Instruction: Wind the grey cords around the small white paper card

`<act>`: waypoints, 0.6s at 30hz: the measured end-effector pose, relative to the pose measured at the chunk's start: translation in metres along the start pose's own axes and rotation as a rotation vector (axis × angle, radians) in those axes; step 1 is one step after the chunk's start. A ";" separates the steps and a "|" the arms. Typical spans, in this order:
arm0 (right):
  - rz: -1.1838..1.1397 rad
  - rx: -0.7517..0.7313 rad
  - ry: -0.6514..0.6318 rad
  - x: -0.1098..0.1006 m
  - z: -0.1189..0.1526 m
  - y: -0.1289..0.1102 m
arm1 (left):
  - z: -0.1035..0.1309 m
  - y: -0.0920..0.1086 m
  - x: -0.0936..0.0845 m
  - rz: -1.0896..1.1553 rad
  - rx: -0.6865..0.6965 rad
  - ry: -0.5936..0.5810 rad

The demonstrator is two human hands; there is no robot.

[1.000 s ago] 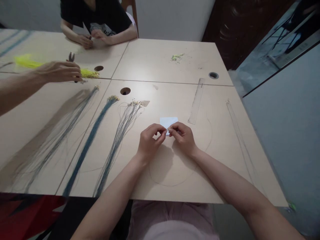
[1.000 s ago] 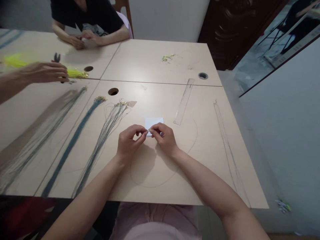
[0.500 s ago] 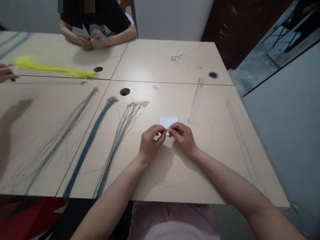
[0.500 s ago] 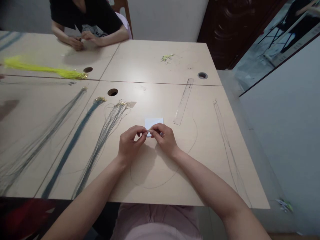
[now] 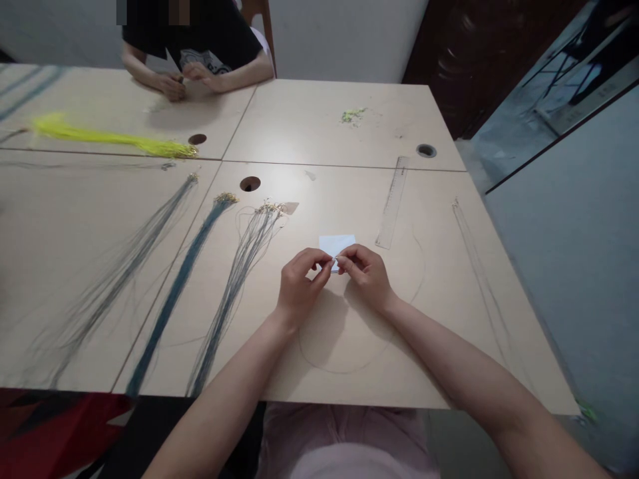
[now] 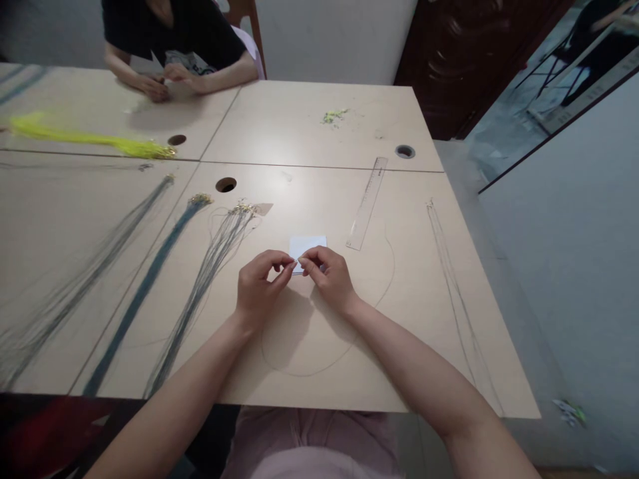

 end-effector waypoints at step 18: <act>-0.008 0.013 -0.016 0.001 0.000 0.001 | -0.001 0.000 0.001 -0.041 0.027 -0.008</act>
Point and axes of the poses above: each hand's wrist, its own z-axis away from the middle knuckle, its own x-axis out of the palm, y = z × x, the point moved 2 cm from there along -z, towards the middle knuckle, and after that the axes turned 13 degrees about -x, right-handed, at the moved point
